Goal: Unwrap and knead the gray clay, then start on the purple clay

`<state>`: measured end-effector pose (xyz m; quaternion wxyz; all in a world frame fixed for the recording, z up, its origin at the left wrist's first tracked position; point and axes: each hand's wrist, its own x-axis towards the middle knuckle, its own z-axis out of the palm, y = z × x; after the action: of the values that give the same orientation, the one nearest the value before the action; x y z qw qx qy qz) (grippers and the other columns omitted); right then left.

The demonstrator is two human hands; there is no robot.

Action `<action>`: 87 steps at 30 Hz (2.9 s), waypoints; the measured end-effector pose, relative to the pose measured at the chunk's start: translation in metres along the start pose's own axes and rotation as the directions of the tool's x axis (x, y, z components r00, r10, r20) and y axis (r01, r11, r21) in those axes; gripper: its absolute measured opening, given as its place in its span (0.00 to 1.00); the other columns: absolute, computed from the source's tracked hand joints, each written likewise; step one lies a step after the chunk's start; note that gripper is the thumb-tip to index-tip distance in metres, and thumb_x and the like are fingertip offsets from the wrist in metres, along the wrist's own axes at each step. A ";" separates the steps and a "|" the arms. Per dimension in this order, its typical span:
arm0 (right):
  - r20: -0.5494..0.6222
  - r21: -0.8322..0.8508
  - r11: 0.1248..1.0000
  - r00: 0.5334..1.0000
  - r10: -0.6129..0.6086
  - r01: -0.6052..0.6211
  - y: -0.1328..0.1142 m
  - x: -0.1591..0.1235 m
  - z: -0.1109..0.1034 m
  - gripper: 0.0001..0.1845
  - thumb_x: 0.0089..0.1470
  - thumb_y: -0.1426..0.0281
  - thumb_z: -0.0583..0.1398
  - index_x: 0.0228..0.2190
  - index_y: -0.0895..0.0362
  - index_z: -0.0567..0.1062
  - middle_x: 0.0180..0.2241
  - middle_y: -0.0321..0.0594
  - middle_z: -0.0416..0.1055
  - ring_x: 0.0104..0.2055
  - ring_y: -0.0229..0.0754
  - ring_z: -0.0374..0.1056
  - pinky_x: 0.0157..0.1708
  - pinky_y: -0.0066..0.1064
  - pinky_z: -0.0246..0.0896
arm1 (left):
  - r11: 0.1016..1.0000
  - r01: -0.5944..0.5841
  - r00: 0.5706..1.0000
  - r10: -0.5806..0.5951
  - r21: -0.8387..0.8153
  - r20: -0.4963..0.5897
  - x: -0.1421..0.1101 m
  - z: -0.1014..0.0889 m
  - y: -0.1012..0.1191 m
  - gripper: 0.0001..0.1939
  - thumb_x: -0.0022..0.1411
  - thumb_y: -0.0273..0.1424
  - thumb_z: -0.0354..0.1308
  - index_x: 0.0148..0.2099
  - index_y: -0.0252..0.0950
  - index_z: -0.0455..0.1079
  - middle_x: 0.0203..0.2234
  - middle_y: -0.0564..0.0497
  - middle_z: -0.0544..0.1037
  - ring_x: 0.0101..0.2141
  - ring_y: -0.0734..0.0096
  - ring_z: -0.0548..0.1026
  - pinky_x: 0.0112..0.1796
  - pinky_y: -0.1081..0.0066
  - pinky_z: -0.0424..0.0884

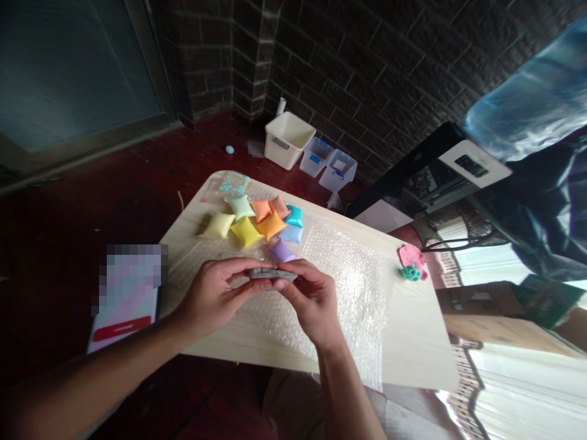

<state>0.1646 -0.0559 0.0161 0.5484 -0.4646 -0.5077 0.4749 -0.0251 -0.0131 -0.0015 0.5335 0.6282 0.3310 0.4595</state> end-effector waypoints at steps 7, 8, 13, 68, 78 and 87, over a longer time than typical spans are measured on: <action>-0.056 0.040 0.999 0.998 0.029 -0.027 0.001 0.000 0.001 0.17 0.55 0.68 0.75 0.46 0.45 0.86 0.39 0.38 0.82 0.41 0.42 0.78 0.43 0.36 0.77 | 0.996 0.042 0.999 -0.041 -0.083 0.011 0.000 0.000 0.001 0.13 0.64 0.34 0.71 0.49 0.37 0.83 0.41 0.45 0.88 0.40 0.60 0.86 0.43 0.66 0.84; -0.071 0.057 0.998 0.997 0.039 -0.035 0.002 -0.001 0.000 0.19 0.54 0.68 0.76 0.47 0.45 0.86 0.40 0.37 0.83 0.41 0.42 0.78 0.43 0.36 0.77 | 0.994 0.048 0.999 -0.047 -0.100 0.009 0.001 0.000 0.001 0.13 0.64 0.34 0.71 0.49 0.37 0.83 0.41 0.45 0.88 0.41 0.60 0.86 0.44 0.66 0.84; -0.123 0.041 0.999 0.992 0.006 -0.001 0.007 -0.001 -0.005 0.10 0.55 0.67 0.75 0.40 0.45 0.88 0.41 0.38 0.85 0.43 0.44 0.79 0.44 0.40 0.76 | 0.984 0.069 0.998 -0.070 -0.165 -0.003 0.002 0.000 0.002 0.13 0.65 0.35 0.70 0.50 0.36 0.82 0.43 0.44 0.87 0.43 0.59 0.86 0.47 0.64 0.84; -0.038 -0.060 0.996 0.997 0.066 -0.068 0.002 -0.001 0.001 0.12 0.57 0.66 0.73 0.44 0.50 0.86 0.42 0.40 0.81 0.43 0.43 0.77 0.44 0.36 0.76 | 0.997 0.075 0.995 -0.075 0.000 0.064 0.001 0.002 -0.005 0.08 0.67 0.35 0.67 0.44 0.36 0.81 0.38 0.47 0.86 0.37 0.64 0.84 0.39 0.69 0.80; -0.113 -0.025 0.999 0.993 0.036 -0.039 0.002 0.000 0.001 0.08 0.59 0.65 0.72 0.41 0.49 0.86 0.41 0.39 0.81 0.42 0.43 0.77 0.43 0.35 0.76 | 0.995 0.065 0.998 -0.063 -0.078 0.021 -0.001 0.004 -0.005 0.16 0.65 0.35 0.69 0.52 0.35 0.78 0.45 0.45 0.86 0.41 0.62 0.85 0.43 0.67 0.82; -0.045 -0.072 0.997 0.999 0.024 -0.027 -0.001 0.001 0.002 0.07 0.57 0.68 0.73 0.39 0.49 0.87 0.39 0.39 0.80 0.42 0.44 0.76 0.43 0.36 0.75 | 0.999 -0.004 1.000 0.004 0.052 -0.011 0.001 0.001 -0.005 0.06 0.66 0.33 0.69 0.44 0.37 0.82 0.37 0.49 0.87 0.36 0.65 0.85 0.40 0.70 0.81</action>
<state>0.1623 -0.0554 0.0168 0.5362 -0.5011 -0.5066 0.4526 -0.0235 -0.0111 -0.0061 0.5143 0.6401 0.3444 0.4552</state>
